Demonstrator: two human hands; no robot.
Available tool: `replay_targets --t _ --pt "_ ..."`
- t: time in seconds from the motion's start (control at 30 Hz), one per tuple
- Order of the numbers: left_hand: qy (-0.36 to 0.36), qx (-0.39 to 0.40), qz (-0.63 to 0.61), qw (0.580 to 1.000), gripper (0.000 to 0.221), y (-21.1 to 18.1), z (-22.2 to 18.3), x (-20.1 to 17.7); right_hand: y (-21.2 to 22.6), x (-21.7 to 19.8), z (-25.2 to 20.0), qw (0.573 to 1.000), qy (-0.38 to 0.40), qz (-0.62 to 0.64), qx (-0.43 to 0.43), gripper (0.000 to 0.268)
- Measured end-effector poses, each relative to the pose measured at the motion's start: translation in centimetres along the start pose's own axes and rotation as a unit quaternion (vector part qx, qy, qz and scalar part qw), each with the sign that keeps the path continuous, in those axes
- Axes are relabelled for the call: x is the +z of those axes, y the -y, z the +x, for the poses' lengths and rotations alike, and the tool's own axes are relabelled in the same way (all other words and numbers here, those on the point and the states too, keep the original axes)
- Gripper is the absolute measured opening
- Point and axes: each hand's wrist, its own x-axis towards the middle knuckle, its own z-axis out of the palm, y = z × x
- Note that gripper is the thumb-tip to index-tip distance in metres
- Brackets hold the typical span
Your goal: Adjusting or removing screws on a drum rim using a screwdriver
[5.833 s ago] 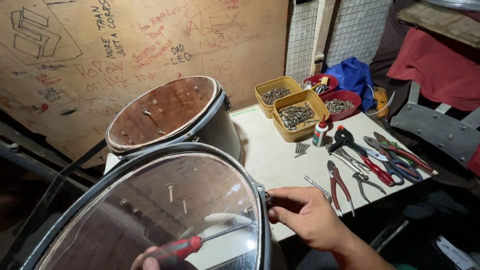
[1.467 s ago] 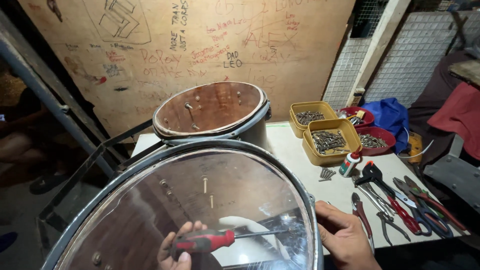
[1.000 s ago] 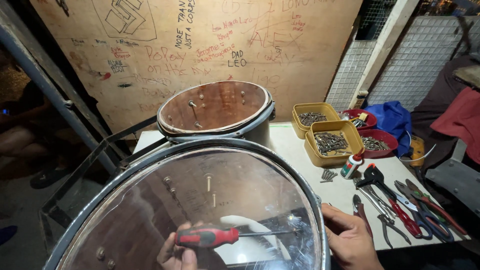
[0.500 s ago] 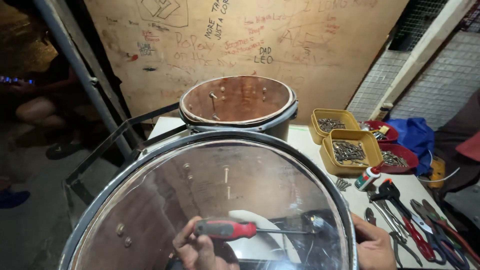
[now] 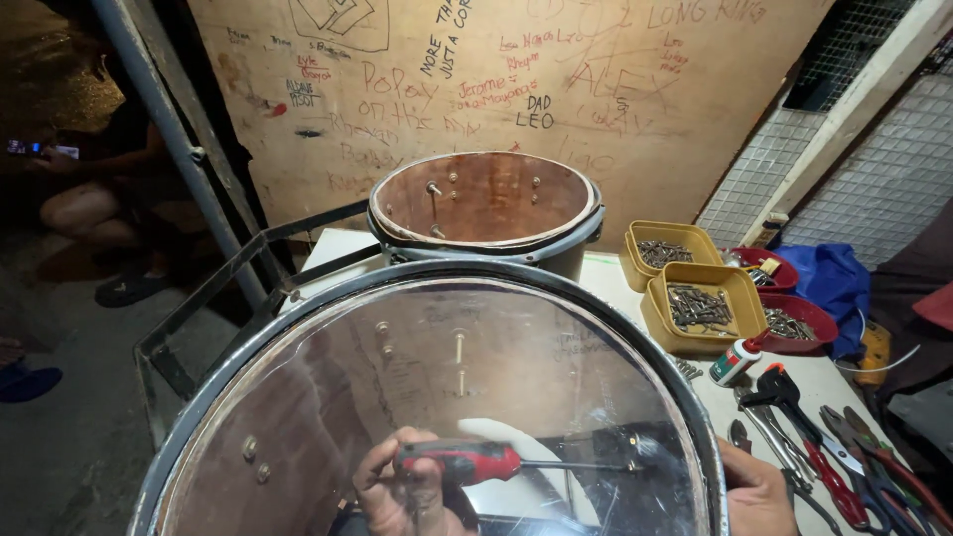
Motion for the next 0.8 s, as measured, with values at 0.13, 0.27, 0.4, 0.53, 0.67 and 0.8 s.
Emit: replay_targets --t 0.13,0.27,0.4,0.53,0.67,0.8 --pt "-0.005 -0.141 -0.120 0.983 0.052 -0.4 -0.6 -2.2 1.3 0.9 -0.9 1.000 -0.016 0.008 0.014 0.075" --pt "0.015 -0.147 -0.069 0.987 0.056 -1.3 -1.1 -0.7 1.9 1.7 -1.4 0.998 -0.052 -0.040 0.008 0.071" --pt "-0.055 -0.121 0.091 0.987 0.065 -1.7 -1.4 1.2 3.8 2.5 -2.9 0.998 -0.033 -0.042 -0.015 0.075" --pt "-0.097 -0.043 0.120 0.987 0.069 -1.0 -0.7 1.6 4.5 2.6 -3.3 0.996 -0.024 -0.076 -0.029 0.075" --pt "-0.177 -0.065 0.134 0.973 0.073 -2.7 -0.7 4.0 3.1 2.8 -2.8 0.996 -0.043 -0.068 -0.048 0.069" --pt "-0.120 -0.098 0.047 0.987 0.073 -1.5 -1.0 2.0 2.4 2.6 -2.6 0.996 -0.038 -0.060 -0.049 0.069"
